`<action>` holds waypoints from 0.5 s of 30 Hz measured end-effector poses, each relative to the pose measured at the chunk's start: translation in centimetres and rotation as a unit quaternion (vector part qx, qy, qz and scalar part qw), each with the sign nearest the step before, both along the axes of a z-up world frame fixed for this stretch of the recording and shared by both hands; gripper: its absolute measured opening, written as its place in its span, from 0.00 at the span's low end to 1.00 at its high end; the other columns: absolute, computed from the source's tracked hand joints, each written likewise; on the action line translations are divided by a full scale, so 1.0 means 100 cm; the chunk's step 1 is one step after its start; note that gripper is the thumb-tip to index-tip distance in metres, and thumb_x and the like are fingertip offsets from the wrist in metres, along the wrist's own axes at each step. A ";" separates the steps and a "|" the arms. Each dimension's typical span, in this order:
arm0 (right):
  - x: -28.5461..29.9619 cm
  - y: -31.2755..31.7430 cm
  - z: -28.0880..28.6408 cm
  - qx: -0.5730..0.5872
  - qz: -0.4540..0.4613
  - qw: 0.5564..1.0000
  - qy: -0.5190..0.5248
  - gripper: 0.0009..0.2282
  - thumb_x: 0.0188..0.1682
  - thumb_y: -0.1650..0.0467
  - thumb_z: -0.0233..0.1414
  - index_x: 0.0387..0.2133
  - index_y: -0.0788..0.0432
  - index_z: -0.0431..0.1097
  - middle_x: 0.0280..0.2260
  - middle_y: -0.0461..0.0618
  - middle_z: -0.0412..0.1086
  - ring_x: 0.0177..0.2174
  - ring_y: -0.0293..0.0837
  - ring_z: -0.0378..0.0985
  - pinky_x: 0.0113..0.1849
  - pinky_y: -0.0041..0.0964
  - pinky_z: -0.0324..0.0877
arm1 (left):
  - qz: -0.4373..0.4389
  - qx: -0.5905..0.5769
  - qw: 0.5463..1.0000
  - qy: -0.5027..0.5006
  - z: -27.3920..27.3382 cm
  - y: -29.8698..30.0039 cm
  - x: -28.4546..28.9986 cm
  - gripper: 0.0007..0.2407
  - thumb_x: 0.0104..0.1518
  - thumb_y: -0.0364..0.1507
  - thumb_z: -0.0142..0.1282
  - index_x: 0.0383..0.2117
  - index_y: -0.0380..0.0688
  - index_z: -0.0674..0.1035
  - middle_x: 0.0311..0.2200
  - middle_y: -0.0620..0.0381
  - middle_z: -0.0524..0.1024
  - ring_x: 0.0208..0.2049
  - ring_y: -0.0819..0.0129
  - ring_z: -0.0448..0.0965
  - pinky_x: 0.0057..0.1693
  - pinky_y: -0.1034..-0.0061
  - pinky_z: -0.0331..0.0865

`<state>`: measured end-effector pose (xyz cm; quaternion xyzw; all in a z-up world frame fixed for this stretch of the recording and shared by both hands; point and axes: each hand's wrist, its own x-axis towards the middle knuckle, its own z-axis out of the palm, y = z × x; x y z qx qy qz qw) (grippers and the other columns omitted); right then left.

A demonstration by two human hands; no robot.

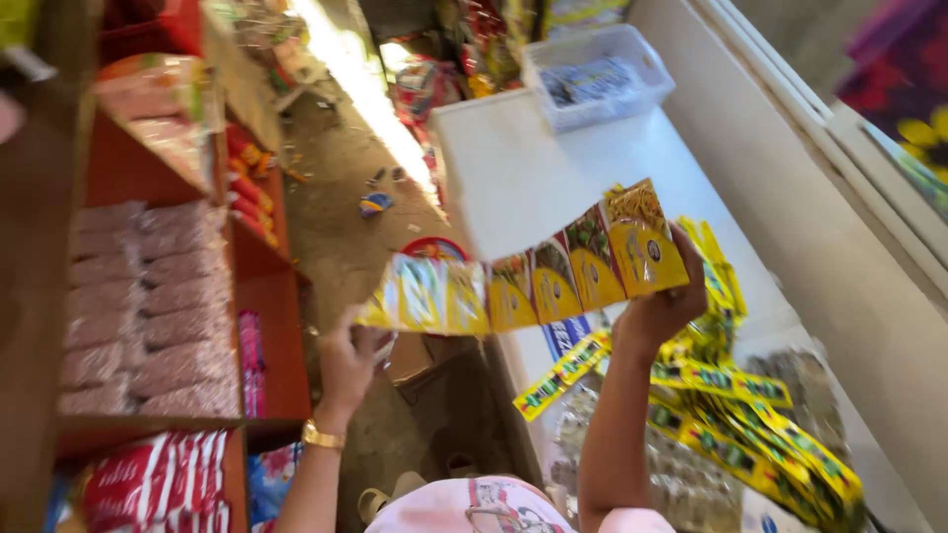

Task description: Arranging and organizing sachets of oyster sauce and other grocery items on store shelves.

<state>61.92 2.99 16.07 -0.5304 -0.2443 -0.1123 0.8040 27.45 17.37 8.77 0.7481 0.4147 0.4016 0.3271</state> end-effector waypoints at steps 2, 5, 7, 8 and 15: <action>-0.032 0.017 0.020 0.011 0.038 0.999 -0.010 0.11 0.54 0.80 0.51 0.48 0.66 0.74 0.46 0.51 0.76 0.45 0.40 0.79 0.51 0.37 0.76 | 0.047 0.040 0.995 0.082 -0.032 -0.014 -0.029 0.09 0.62 0.28 0.51 0.44 0.40 0.79 0.27 0.42 0.80 0.30 0.50 0.82 0.36 0.58 0.73; -0.082 0.033 0.045 0.010 0.089 0.995 -0.049 0.11 0.54 0.80 0.51 0.49 0.65 0.74 0.47 0.50 0.76 0.47 0.39 0.79 0.53 0.36 0.75 | 0.098 0.029 0.983 0.150 -0.089 -0.042 -0.071 0.09 0.60 0.30 0.52 0.43 0.44 0.80 0.28 0.41 0.80 0.32 0.43 0.81 0.36 0.54 0.72; -0.116 0.043 0.062 0.011 0.122 0.989 -0.082 0.11 0.54 0.80 0.52 0.49 0.64 0.73 0.48 0.50 0.76 0.48 0.39 0.78 0.54 0.35 0.74 | 0.121 -0.008 0.984 0.129 -0.092 -0.061 -0.089 0.09 0.62 0.31 0.51 0.44 0.45 0.80 0.28 0.41 0.80 0.32 0.43 0.82 0.35 0.54 0.72; -0.134 0.047 0.070 -0.019 0.125 0.984 -0.128 0.11 0.52 0.81 0.54 0.48 0.65 0.74 0.47 0.51 0.76 0.46 0.39 0.78 0.53 0.34 0.73 | 0.123 -0.094 0.982 0.103 -0.077 -0.073 -0.093 0.10 0.62 0.34 0.51 0.43 0.47 0.80 0.26 0.45 0.82 0.29 0.46 0.84 0.35 0.55 0.73; -0.267 0.071 0.111 -0.013 0.286 0.937 -0.199 0.08 0.49 0.80 0.55 0.41 0.65 0.76 0.38 0.51 0.77 0.37 0.37 0.78 0.44 0.27 0.72 | 0.224 -0.121 0.964 0.076 -0.113 -0.118 -0.104 0.18 0.59 0.39 0.54 0.53 0.47 0.73 0.27 0.45 0.82 0.30 0.42 0.83 0.35 0.53 0.73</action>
